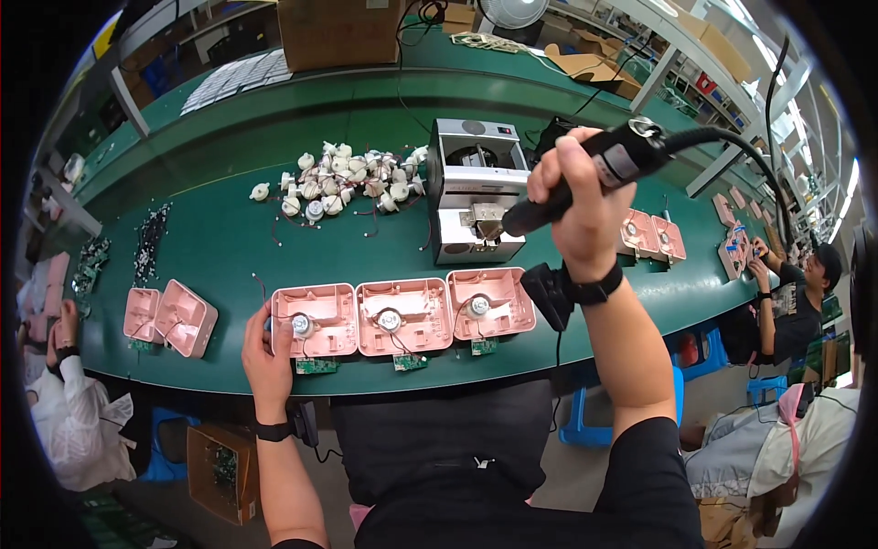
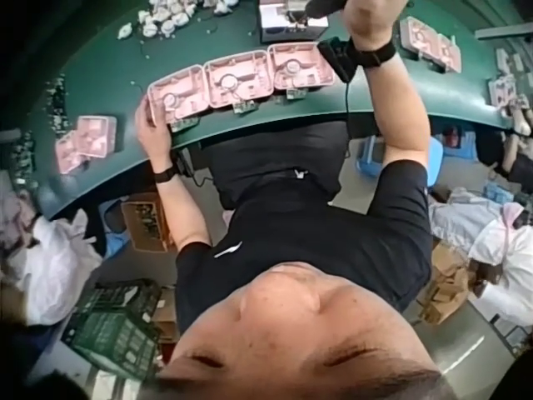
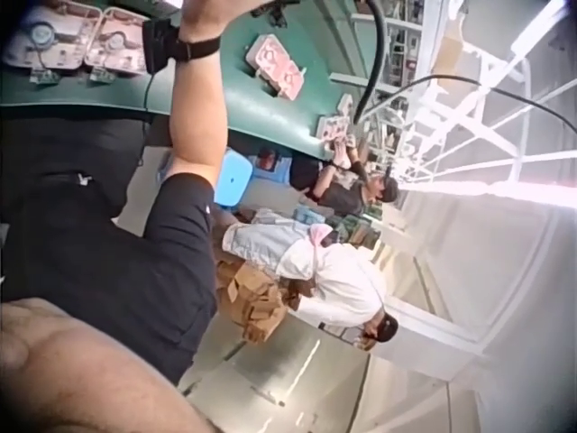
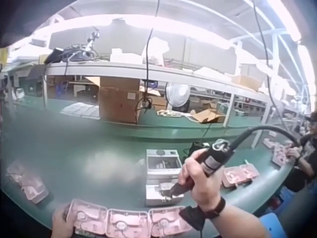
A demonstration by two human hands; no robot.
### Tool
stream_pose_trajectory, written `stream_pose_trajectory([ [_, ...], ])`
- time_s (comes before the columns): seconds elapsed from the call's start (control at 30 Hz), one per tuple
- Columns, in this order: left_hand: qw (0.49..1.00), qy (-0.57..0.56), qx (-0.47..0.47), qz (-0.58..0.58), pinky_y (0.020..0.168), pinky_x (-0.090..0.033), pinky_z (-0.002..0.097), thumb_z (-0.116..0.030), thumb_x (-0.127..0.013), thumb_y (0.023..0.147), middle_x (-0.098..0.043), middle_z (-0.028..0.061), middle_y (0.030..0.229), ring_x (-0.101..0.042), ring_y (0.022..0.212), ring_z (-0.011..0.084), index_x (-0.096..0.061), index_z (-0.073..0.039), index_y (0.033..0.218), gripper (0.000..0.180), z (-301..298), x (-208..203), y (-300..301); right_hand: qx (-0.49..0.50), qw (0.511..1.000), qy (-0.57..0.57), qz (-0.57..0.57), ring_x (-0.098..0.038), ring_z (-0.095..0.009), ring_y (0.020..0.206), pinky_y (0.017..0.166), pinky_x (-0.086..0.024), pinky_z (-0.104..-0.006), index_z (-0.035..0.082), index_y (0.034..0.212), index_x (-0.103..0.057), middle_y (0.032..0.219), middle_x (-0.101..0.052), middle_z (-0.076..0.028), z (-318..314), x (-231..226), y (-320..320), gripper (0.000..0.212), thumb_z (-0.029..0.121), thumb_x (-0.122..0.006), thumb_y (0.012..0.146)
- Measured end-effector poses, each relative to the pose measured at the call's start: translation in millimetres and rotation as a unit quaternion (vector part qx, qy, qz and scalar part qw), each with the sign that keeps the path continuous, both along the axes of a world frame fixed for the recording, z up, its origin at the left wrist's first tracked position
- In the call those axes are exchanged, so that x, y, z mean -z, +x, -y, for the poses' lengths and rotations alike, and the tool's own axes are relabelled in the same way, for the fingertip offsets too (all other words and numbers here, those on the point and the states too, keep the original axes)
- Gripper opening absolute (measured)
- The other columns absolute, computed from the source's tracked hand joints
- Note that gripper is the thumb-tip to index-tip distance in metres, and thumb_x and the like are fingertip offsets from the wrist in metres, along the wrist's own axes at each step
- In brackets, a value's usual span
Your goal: The person picks up a motor from a pile, places it into a pink plastic housing, and secures it with a power screwdriver, repeating the process for multiple housings.
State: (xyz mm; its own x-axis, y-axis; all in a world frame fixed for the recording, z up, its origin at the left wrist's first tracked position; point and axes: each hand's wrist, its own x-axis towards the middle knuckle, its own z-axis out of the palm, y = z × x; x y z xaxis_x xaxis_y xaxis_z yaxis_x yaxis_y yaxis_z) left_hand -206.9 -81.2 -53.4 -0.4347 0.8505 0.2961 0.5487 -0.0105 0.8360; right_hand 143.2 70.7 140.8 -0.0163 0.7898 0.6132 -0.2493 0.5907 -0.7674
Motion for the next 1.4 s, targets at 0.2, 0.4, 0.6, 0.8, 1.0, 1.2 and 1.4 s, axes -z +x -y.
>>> stream_pose_trajectory([
  [0.2,1.0,-0.011,-0.011,0.006,0.066,-0.043,0.0271,-0.025,-0.068,0.095,-0.063,0.0062,0.11,-0.048,0.074,0.0133,-0.06,0.001,0.131,0.045,2,-3,4,0.028,0.998,-0.056,0.021,-0.052,-0.017,0.055,0.055,-0.046,-0.0324,0.004,0.101,-0.053,0.069,-0.053,-0.006,-3,11,1,0.012,0.012,-0.061,0.095],
  [0.4,1.0,-0.012,0.0,0.001,0.067,-0.043,0.0272,-0.025,-0.068,0.095,-0.064,0.0072,0.112,-0.05,0.075,0.0135,-0.061,0.001,0.13,0.045,1,-3,2,-0.05,0.993,-0.109,0.001,-0.051,-0.017,0.056,0.057,-0.046,-0.0333,0.005,0.102,-0.05,0.069,-0.052,-0.006,54,18,8,0.014,0.012,-0.06,0.096],
  [0.6,1.0,-0.007,-0.004,-0.006,0.066,-0.043,0.0274,-0.026,-0.068,0.095,-0.064,0.0078,0.112,-0.051,0.075,0.0136,-0.061,0.002,0.13,0.045,2,-3,1,-0.064,0.992,-0.107,0.024,-0.051,-0.016,0.058,0.059,-0.048,-0.034,0.004,0.105,-0.046,0.07,-0.052,-0.007,75,38,-4,0.016,0.01,-0.058,0.095],
  [0.8,1.0,-0.01,-0.002,-0.004,0.066,-0.043,0.0277,-0.028,-0.069,0.094,-0.064,0.0076,0.11,-0.05,0.074,0.0136,-0.06,0.003,0.131,0.048,3,-3,6,-0.055,0.991,-0.118,0.044,-0.052,-0.016,0.059,0.06,-0.049,-0.0327,0.003,0.104,-0.045,0.071,-0.053,-0.008,73,50,-13,0.017,0.007,-0.058,0.094],
  [1.0,1.0,-0.005,-0.001,-0.016,0.065,-0.043,0.0277,-0.028,-0.07,0.093,-0.063,0.0067,0.11,-0.049,0.073,0.0132,-0.06,0.002,0.132,0.05,-4,1,1,-0.034,0.994,-0.074,0.075,-0.052,-0.015,0.058,0.059,-0.049,-0.0322,0.002,0.103,-0.045,0.069,-0.054,-0.008,54,79,-16,0.019,0.008,-0.06,0.093],
  [1.2,0.999,0.0,0.013,-0.032,0.065,-0.043,0.027,-0.028,-0.07,0.092,-0.062,0.0056,0.113,-0.049,0.072,0.0127,-0.059,0.0,0.133,0.051,-4,-2,-1,-0.041,0.993,-0.066,0.092,-0.052,-0.015,0.057,0.057,-0.049,-0.0321,0.001,0.102,-0.045,0.068,-0.054,-0.007,51,73,-18,0.021,0.01,-0.062,0.093],
  [1.4,0.999,-0.023,0.042,0.01,0.064,-0.044,0.0259,-0.025,-0.072,0.091,-0.062,0.0062,0.118,-0.049,0.069,0.0112,-0.058,0.0,0.135,0.052,1,-11,22,-0.066,0.988,-0.103,0.095,-0.053,-0.015,0.056,0.056,-0.048,-0.0313,0.001,0.101,-0.046,0.068,-0.055,-0.007,42,59,8,0.02,0.01,-0.062,0.093],
])
